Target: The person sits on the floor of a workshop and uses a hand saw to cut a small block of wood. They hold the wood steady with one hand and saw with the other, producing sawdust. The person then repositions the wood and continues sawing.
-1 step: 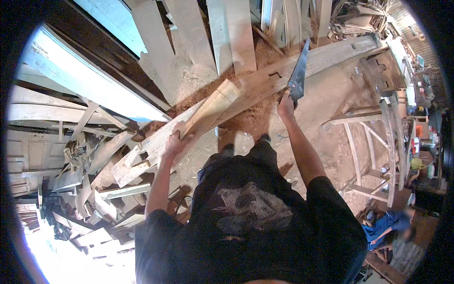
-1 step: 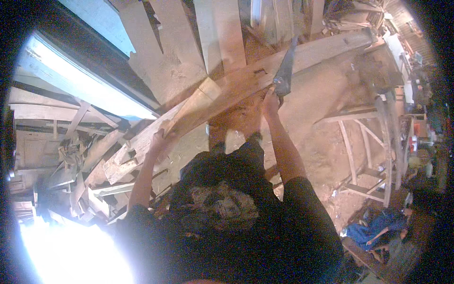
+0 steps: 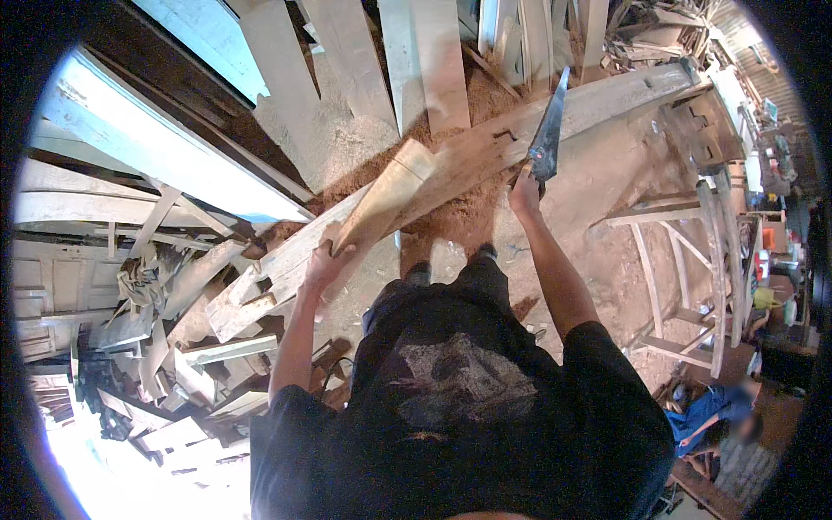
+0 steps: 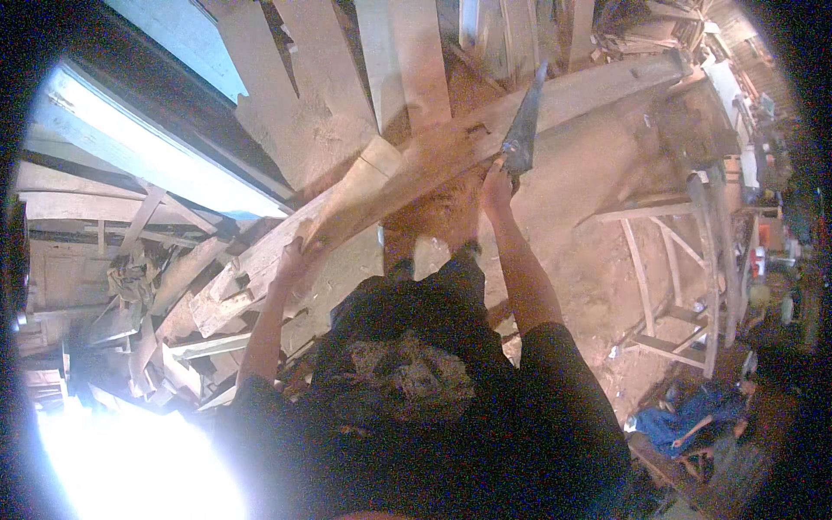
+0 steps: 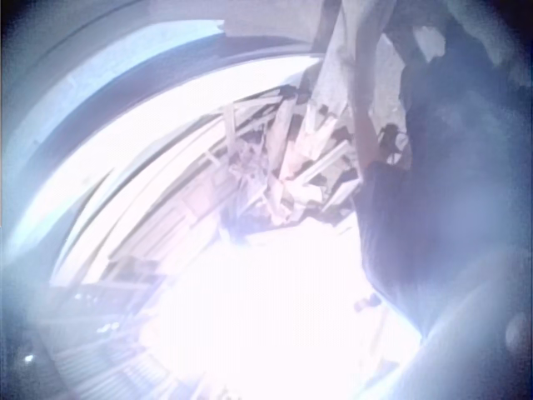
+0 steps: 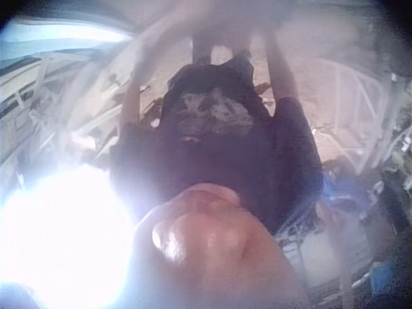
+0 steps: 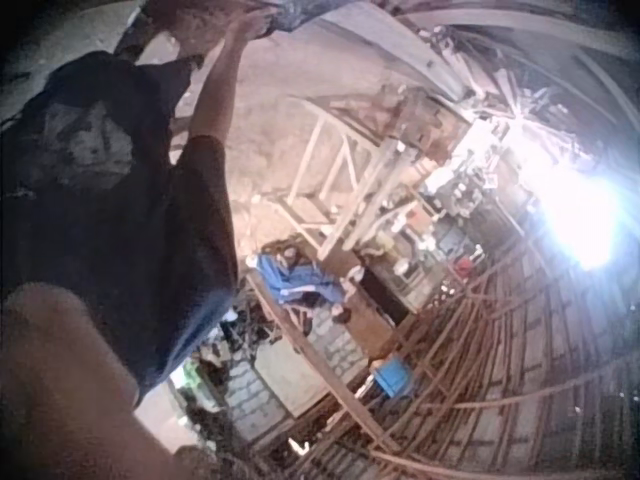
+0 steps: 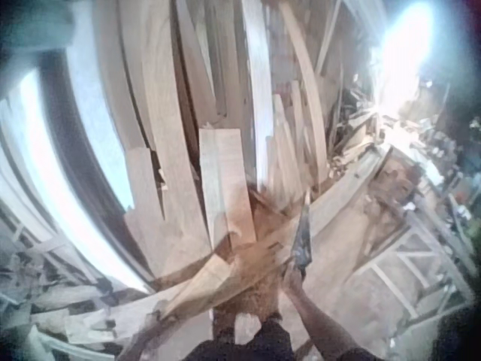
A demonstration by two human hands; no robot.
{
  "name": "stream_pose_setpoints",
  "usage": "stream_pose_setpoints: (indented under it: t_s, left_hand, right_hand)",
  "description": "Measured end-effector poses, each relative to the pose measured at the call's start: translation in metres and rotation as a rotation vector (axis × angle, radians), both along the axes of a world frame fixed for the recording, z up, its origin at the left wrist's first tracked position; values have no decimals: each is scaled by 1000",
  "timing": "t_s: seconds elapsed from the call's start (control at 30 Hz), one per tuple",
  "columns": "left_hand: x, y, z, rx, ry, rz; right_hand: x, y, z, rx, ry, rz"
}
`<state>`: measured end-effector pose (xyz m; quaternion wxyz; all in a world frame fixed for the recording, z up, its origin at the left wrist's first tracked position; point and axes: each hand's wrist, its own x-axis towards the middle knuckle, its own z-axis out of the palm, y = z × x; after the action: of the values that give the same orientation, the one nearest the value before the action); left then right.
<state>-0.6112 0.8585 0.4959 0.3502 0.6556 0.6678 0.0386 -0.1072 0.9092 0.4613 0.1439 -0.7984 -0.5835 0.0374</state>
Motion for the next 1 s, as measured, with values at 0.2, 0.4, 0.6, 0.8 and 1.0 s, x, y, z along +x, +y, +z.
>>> stream_pose_setpoints:
  t_s: [0.2, 0.4, 0.6, 0.8, 1.0]
  left_hand:
    - [59, 27, 44, 8, -219, 60]
    - [89, 34, 82, 58, -217, 39]
    - [97, 0, 85, 3, -410, 97]
    - [130, 18, 63, 24, -541, 83]
    - [246, 39, 108, 65, -891, 275]
  right_hand:
    - [50, 21, -28, -194, 542, -9]
    - [-6, 35, -9, 227, 1066, 13]
    - [-25, -9, -23, 182, 1250, -214]
    - [-163, -116, 49, -339, 1731, -205]
    - [-188, -121, 86, 45, 1400, -164]
